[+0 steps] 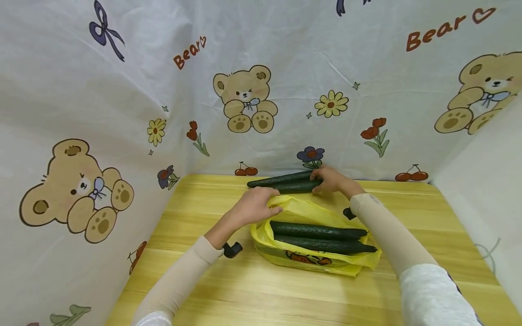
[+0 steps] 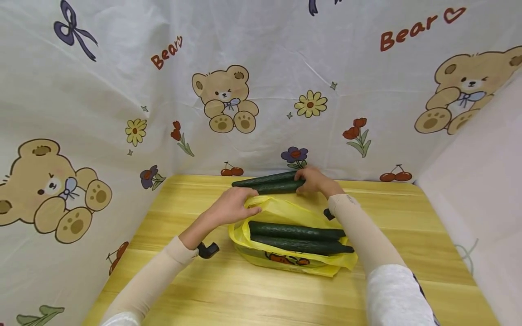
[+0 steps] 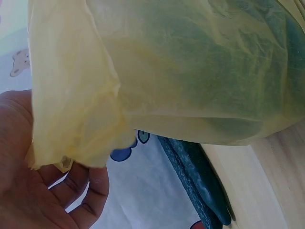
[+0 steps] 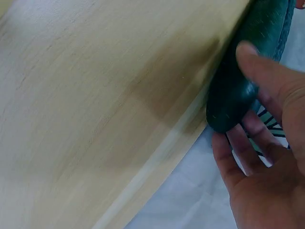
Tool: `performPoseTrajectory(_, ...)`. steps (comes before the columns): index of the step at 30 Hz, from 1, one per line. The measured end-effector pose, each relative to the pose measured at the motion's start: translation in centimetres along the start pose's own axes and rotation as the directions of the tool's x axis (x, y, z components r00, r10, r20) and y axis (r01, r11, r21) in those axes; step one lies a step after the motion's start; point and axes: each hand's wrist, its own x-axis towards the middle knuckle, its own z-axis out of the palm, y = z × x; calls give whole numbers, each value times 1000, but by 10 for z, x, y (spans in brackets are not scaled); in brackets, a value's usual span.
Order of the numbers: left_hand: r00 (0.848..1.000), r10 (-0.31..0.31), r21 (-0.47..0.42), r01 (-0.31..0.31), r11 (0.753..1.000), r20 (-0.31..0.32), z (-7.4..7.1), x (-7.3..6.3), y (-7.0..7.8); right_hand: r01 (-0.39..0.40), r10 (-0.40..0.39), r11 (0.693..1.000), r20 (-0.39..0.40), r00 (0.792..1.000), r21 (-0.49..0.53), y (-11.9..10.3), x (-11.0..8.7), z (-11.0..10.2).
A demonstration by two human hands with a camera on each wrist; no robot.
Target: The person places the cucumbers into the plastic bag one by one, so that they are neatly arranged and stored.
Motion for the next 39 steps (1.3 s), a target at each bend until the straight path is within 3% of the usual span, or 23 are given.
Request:
performPoseTrajectory(6, 1000, 3, -40, -3, 999, -7, 3, 2, 1, 10, -10, 1000, 92, 996, 4, 0, -4, 2)
performPoseTrajectory(13, 1000, 8, -44, -8, 999, -13, 3, 3, 3, 98, -97, 994, 24, 995, -55, -5, -27, -5)
performPoseTrajectory(19, 1000, 6, -58, -7, 998, -16, 5, 3, 5, 102, -100, 995, -104, 990, 20, -10, -67, -16)
performPoseTrajectory(27, 1000, -5, -42, 4, 999, -16, 8, 1, 4, 175, -169, 985, -263, 950, -1, -9, -129, -22)
performPoseTrajectory(31, 1000, -25, -34, 25, 999, -7, 9, -1, 5, 154, -136, 988, -304, 943, 34, -10, -161, -26)
performPoseTrajectory(34, 999, -34, -27, 34, 999, -12, 10, -2, 6, 101, -69, 991, -319, 945, 85, -10, -185, -29)
performPoseTrajectory(39, 999, -10, -30, 9, 1000, -31, 9, 0, 8, 41, 23, 985, -361, 932, 169, -8, -220, -33)
